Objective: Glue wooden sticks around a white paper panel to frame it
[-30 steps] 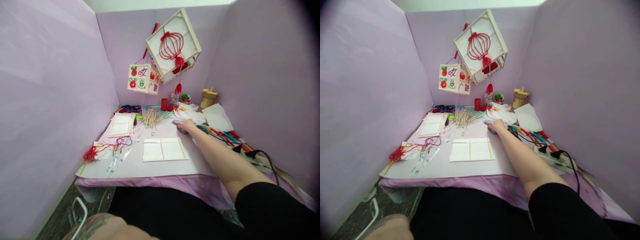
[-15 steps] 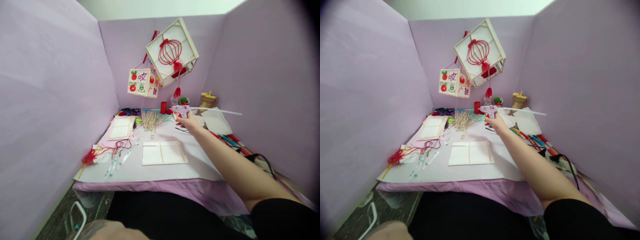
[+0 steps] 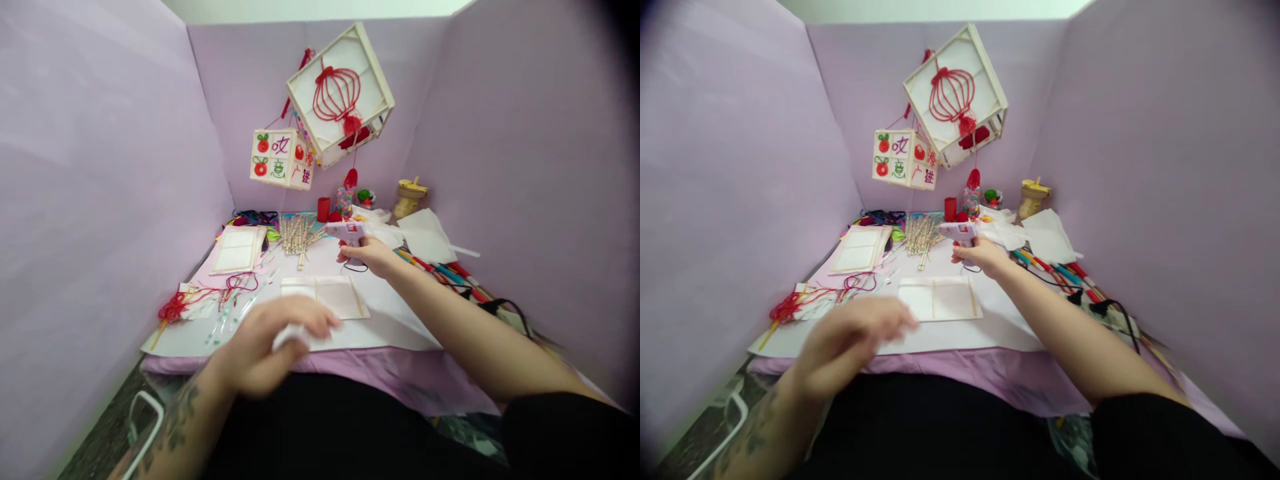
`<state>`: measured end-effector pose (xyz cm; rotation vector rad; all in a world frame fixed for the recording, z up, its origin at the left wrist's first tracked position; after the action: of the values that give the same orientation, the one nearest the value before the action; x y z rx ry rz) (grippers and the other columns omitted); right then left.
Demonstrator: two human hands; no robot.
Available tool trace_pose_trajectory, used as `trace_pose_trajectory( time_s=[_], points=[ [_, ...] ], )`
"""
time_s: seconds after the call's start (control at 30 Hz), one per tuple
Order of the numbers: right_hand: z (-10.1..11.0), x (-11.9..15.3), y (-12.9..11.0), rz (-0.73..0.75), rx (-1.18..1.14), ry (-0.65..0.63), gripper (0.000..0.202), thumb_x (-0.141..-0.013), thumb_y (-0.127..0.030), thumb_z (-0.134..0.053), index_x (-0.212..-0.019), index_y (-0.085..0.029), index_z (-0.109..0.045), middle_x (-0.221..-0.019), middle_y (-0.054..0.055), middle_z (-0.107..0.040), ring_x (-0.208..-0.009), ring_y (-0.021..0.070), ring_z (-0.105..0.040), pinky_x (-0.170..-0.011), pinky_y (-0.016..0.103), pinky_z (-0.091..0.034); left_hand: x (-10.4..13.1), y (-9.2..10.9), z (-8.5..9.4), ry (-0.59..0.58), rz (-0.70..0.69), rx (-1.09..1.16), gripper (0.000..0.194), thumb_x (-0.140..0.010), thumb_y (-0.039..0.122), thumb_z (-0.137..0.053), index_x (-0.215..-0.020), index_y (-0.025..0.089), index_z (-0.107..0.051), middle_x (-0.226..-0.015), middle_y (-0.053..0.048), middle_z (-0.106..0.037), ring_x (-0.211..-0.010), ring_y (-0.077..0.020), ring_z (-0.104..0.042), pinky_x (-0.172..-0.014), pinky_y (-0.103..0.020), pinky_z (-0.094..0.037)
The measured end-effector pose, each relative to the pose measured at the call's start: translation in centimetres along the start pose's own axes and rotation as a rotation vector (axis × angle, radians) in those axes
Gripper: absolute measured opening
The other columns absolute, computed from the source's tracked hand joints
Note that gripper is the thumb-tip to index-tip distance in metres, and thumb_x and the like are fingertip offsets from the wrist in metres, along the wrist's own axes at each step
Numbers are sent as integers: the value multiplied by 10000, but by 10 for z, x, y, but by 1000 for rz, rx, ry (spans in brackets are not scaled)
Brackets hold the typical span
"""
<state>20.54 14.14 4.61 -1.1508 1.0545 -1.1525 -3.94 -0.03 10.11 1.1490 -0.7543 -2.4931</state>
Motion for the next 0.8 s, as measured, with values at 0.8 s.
trace_pose_trajectory(
  time_s=[0.8],
  points=[
    [-23,33,37,-214,700,-149,278,-826,-435,-586,-793,-160,-607,-665,26,-637,-575,125,-566,-516,207,-384,21,-157,-33,-498,363,-539,458,-912,160,-372,-1286,339,-567,-1023,-47,-539,-837,-168,-503,-791,-267,-388]
  ],
)
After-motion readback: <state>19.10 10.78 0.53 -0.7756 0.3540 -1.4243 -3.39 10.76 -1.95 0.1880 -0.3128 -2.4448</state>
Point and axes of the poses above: each hand's wrist, its own x-axis away from the middle knuckle, its own z-axis out of the back of the hand, y = z × x, the point moved 2 cm from there along -x, towards the middle knuckle
